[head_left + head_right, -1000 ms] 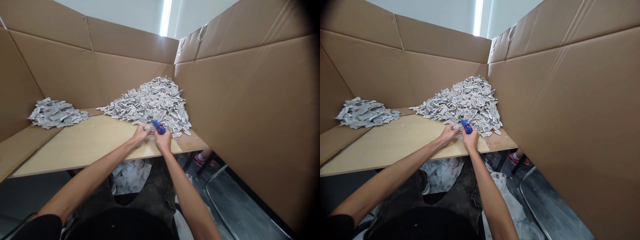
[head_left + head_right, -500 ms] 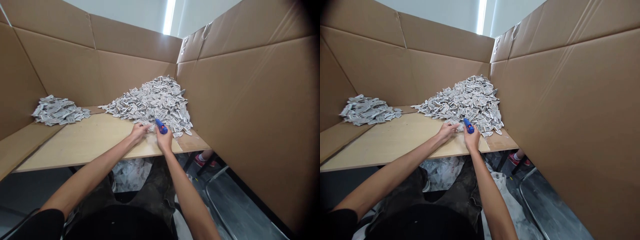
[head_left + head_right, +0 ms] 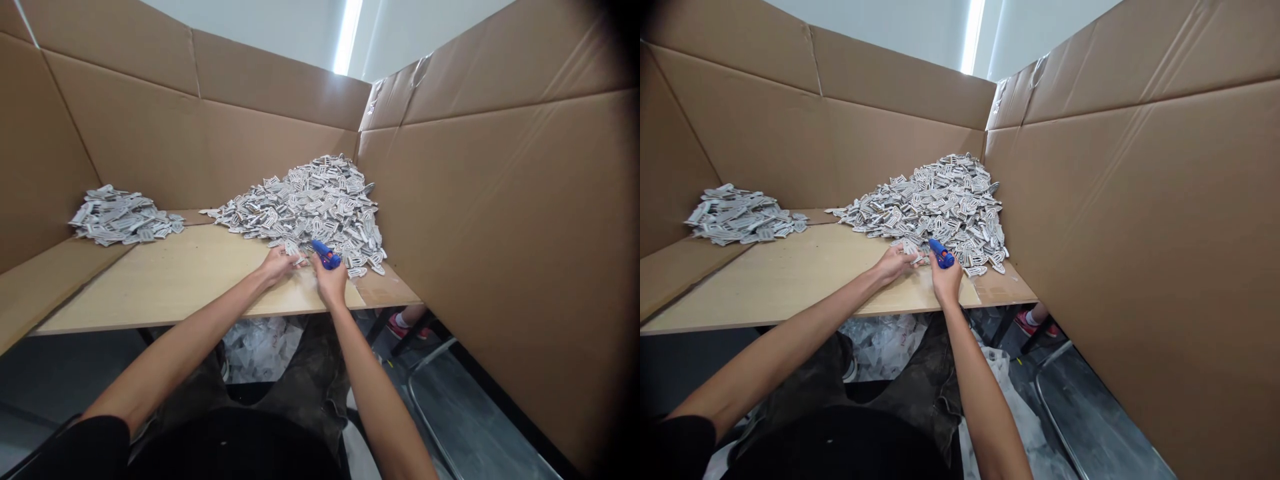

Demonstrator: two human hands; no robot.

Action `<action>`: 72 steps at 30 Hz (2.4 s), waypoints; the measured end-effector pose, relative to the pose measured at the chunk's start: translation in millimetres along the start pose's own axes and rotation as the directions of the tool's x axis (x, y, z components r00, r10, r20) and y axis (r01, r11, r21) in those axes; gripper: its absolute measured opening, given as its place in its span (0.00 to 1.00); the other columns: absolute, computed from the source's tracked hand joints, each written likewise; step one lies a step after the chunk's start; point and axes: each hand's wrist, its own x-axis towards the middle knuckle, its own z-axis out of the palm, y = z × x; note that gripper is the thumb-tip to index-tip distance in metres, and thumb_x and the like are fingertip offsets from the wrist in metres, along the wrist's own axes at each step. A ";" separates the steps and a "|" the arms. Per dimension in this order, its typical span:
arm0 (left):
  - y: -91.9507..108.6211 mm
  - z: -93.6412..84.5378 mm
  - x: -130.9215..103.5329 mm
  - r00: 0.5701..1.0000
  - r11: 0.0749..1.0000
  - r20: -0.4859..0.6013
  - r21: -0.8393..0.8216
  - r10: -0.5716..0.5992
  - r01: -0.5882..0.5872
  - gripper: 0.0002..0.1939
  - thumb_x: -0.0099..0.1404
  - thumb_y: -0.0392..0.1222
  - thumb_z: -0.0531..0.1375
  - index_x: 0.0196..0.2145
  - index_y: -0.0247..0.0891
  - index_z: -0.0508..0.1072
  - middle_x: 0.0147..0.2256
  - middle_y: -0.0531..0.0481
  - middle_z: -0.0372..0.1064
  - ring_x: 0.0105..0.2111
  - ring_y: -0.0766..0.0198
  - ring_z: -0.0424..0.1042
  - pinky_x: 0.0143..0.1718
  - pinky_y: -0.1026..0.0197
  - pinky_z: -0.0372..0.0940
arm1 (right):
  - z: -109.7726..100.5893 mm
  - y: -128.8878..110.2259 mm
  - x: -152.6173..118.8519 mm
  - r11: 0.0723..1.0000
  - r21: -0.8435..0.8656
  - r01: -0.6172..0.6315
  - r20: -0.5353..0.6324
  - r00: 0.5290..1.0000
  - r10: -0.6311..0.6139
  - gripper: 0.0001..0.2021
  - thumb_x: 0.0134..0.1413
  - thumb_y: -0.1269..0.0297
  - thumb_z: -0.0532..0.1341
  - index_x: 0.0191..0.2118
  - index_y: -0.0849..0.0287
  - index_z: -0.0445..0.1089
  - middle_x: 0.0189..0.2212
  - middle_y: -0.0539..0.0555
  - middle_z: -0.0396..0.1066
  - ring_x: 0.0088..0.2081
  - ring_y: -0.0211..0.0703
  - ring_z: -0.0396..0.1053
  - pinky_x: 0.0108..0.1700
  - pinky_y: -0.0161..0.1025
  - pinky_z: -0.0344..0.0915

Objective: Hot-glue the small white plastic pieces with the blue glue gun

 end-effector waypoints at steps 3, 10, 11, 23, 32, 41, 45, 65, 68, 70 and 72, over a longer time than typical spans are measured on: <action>-1.1 -3.7 3.0 1.000 1.000 0.003 0.026 0.001 -0.001 0.16 0.48 0.28 0.73 0.32 0.33 0.73 0.33 0.42 0.79 0.28 0.61 0.76 0.31 0.61 0.69 | -0.1 -3.8 -0.7 0.998 0.045 -0.034 0.028 0.999 0.033 0.22 0.50 0.43 0.72 0.36 0.61 0.79 0.33 0.59 0.81 0.35 0.51 0.76 0.41 0.43 0.71; -8.6 -6.9 11.6 0.994 0.994 -0.071 0.068 0.089 -0.084 0.14 0.46 0.29 0.68 0.33 0.33 0.75 0.30 0.45 0.77 0.26 0.65 0.71 0.26 0.64 0.62 | 2.4 -8.7 -2.9 0.991 0.119 -0.067 0.242 0.970 0.037 0.24 0.50 0.43 0.72 0.42 0.61 0.81 0.33 0.59 0.82 0.25 0.46 0.73 0.30 0.41 0.70; -9.2 -7.2 12.2 0.993 0.993 -0.071 0.076 0.093 -0.088 0.13 0.46 0.29 0.68 0.32 0.33 0.75 0.29 0.46 0.77 0.25 0.66 0.71 0.26 0.65 0.61 | 2.8 -7.6 -2.7 0.991 0.115 -0.068 0.243 0.969 0.038 0.25 0.49 0.43 0.72 0.43 0.62 0.81 0.33 0.59 0.82 0.25 0.46 0.73 0.30 0.41 0.70; -5.0 -3.5 7.0 0.998 0.998 -0.046 0.037 0.045 -0.043 0.14 0.45 0.27 0.67 0.32 0.34 0.76 0.29 0.47 0.76 0.28 0.63 0.72 0.30 0.63 0.64 | 2.2 -0.5 -1.3 0.998 0.058 -0.038 0.272 0.962 0.021 0.25 0.50 0.41 0.71 0.39 0.60 0.79 0.24 0.54 0.76 0.21 0.46 0.70 0.26 0.42 0.68; -7.0 -3.5 8.3 0.995 0.995 -0.041 0.051 0.088 -0.085 0.14 0.46 0.27 0.68 0.32 0.35 0.75 0.26 0.50 0.73 0.24 0.66 0.67 0.26 0.64 0.59 | 1.1 -1.4 -1.3 0.998 0.068 0.017 0.274 0.961 -0.035 0.23 0.52 0.43 0.70 0.40 0.60 0.80 0.25 0.54 0.76 0.30 0.50 0.74 0.36 0.45 0.72; -7.9 -7.2 7.7 0.993 0.987 -0.007 0.108 0.122 -0.120 0.14 0.48 0.31 0.71 0.32 0.36 0.73 0.24 0.52 0.71 0.22 0.68 0.65 0.26 0.63 0.59 | 3.5 -2.9 0.0 0.993 0.095 0.073 0.217 0.972 -0.092 0.24 0.49 0.44 0.72 0.43 0.60 0.79 0.30 0.57 0.79 0.41 0.56 0.77 0.46 0.48 0.74; -7.1 -8.8 6.9 0.990 0.982 0.000 0.125 0.142 -0.140 0.15 0.48 0.31 0.71 0.33 0.36 0.73 0.24 0.52 0.71 0.22 0.68 0.66 0.26 0.63 0.59 | 2.3 -2.8 -0.5 0.992 0.080 0.094 0.228 0.967 -0.110 0.24 0.51 0.44 0.71 0.44 0.60 0.80 0.33 0.58 0.80 0.40 0.54 0.76 0.46 0.48 0.73; -9.9 -4.1 8.3 0.989 0.986 -0.055 0.102 0.135 -0.129 0.20 0.54 0.39 0.76 0.41 0.36 0.74 0.25 0.54 0.73 0.22 0.66 0.72 0.24 0.67 0.65 | 4.4 -2.7 -18.8 0.662 -0.511 0.548 0.460 0.825 -0.328 0.06 0.71 0.63 0.60 0.47 0.58 0.72 0.44 0.61 0.75 0.38 0.51 0.72 0.38 0.41 0.61; -10.1 -1.8 7.6 0.990 0.989 -0.078 0.090 0.121 -0.114 0.22 0.55 0.32 0.74 0.42 0.37 0.69 0.29 0.52 0.77 0.25 0.65 0.75 0.29 0.64 0.70 | 3.1 -1.4 -17.6 0.685 -0.533 0.497 0.341 0.867 -0.363 0.08 0.73 0.63 0.57 0.48 0.58 0.71 0.44 0.61 0.74 0.38 0.50 0.71 0.39 0.41 0.61; -9.2 -1.5 6.8 0.986 0.989 -0.119 0.103 0.115 -0.103 0.22 0.55 0.28 0.72 0.41 0.38 0.66 0.30 0.52 0.78 0.26 0.64 0.77 0.32 0.61 0.73 | 1.8 -0.2 -14.8 0.736 -0.495 0.462 0.258 0.887 -0.383 0.09 0.74 0.59 0.57 0.46 0.58 0.71 0.43 0.60 0.73 0.40 0.50 0.71 0.41 0.41 0.62; -7.5 -2.9 6.4 0.980 0.982 -0.154 0.158 0.129 -0.105 0.21 0.55 0.27 0.71 0.40 0.38 0.66 0.29 0.52 0.77 0.26 0.63 0.77 0.32 0.62 0.72 | 0.8 0.2 -11.5 0.785 -0.411 0.463 0.234 0.886 -0.400 0.10 0.72 0.55 0.59 0.43 0.57 0.72 0.42 0.59 0.73 0.40 0.50 0.70 0.43 0.41 0.64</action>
